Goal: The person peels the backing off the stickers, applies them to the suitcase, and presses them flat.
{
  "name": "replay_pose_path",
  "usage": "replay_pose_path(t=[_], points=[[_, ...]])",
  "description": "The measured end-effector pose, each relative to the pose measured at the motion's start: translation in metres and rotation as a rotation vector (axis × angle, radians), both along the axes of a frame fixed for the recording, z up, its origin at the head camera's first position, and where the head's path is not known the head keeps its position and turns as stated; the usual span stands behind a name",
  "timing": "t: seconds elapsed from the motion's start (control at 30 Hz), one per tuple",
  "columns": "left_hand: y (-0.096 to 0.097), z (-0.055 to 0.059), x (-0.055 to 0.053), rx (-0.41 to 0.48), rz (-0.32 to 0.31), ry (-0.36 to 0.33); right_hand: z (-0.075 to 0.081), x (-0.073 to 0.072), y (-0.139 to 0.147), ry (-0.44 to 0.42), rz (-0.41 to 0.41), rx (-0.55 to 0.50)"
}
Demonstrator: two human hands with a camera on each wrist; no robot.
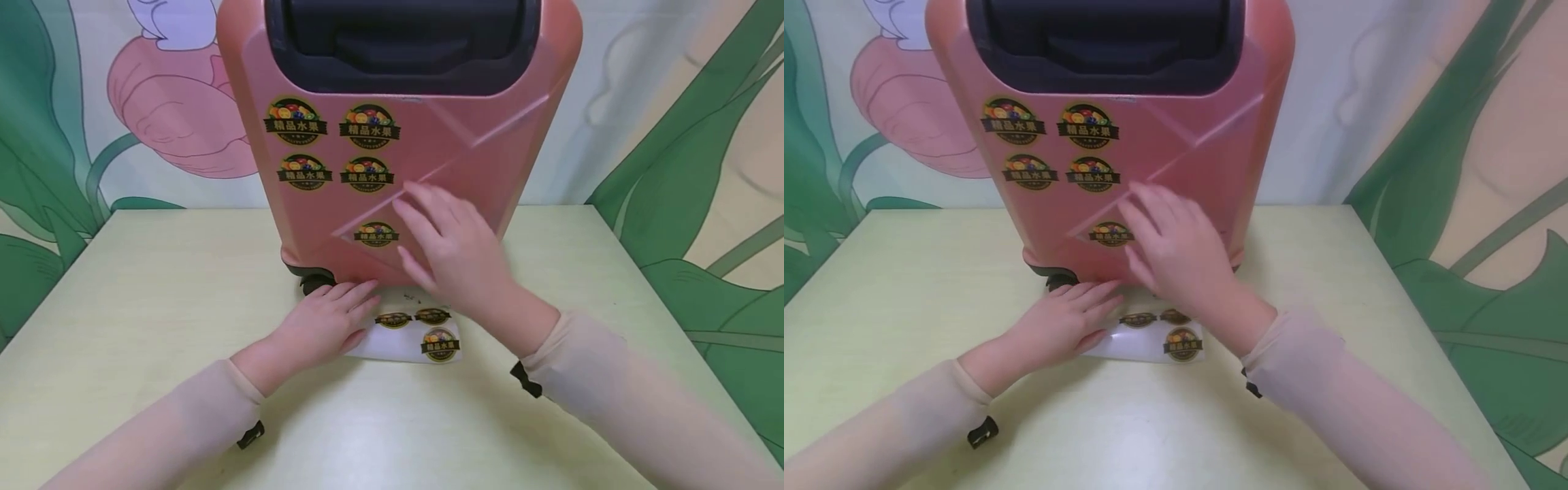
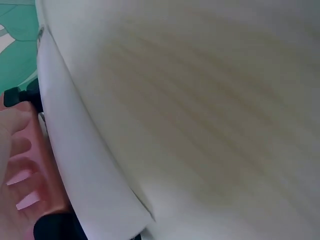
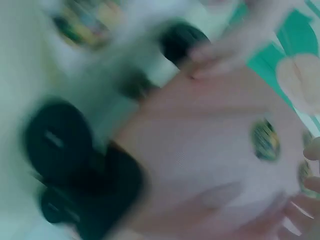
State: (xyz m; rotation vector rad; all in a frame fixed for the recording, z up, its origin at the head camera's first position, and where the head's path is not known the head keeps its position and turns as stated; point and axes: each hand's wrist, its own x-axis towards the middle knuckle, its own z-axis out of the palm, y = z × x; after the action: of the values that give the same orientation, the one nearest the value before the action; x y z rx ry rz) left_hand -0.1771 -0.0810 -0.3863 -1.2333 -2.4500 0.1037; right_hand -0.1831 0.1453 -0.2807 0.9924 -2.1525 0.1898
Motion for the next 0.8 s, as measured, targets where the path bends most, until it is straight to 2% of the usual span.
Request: replay_pose_path(t=[0.1,0.2,0.33,0.43,0.6,0.8], points=[[0.001,-0.001,-0.001,0.055,0.018,-0.042,-0.028,0.009,0.011,-0.2,0.004,0.013],[0.001,-0.001,-0.002,0.061,0.055,-0.081,-0.052,0.013,0.021,-0.421,-0.047,0.034],[0.003,-0.001,-0.003,0.046,0.1,-0.125,-0.073,0.013,0.031,-0.657,-0.088,0.052],[0.006,-0.001,-0.003,0.032,0.13,-0.17,-0.082,0.009,0.034,-0.783,-0.084,0.072],[0.011,-0.002,0.0,0.018,0.142,-0.245,-0.097,0.003,0.035,-0.881,-0.046,0.147],[0.014,-0.01,0.003,0.026,0.11,-0.299,-0.109,0.004,0.03,-0.888,0.001,0.225]])
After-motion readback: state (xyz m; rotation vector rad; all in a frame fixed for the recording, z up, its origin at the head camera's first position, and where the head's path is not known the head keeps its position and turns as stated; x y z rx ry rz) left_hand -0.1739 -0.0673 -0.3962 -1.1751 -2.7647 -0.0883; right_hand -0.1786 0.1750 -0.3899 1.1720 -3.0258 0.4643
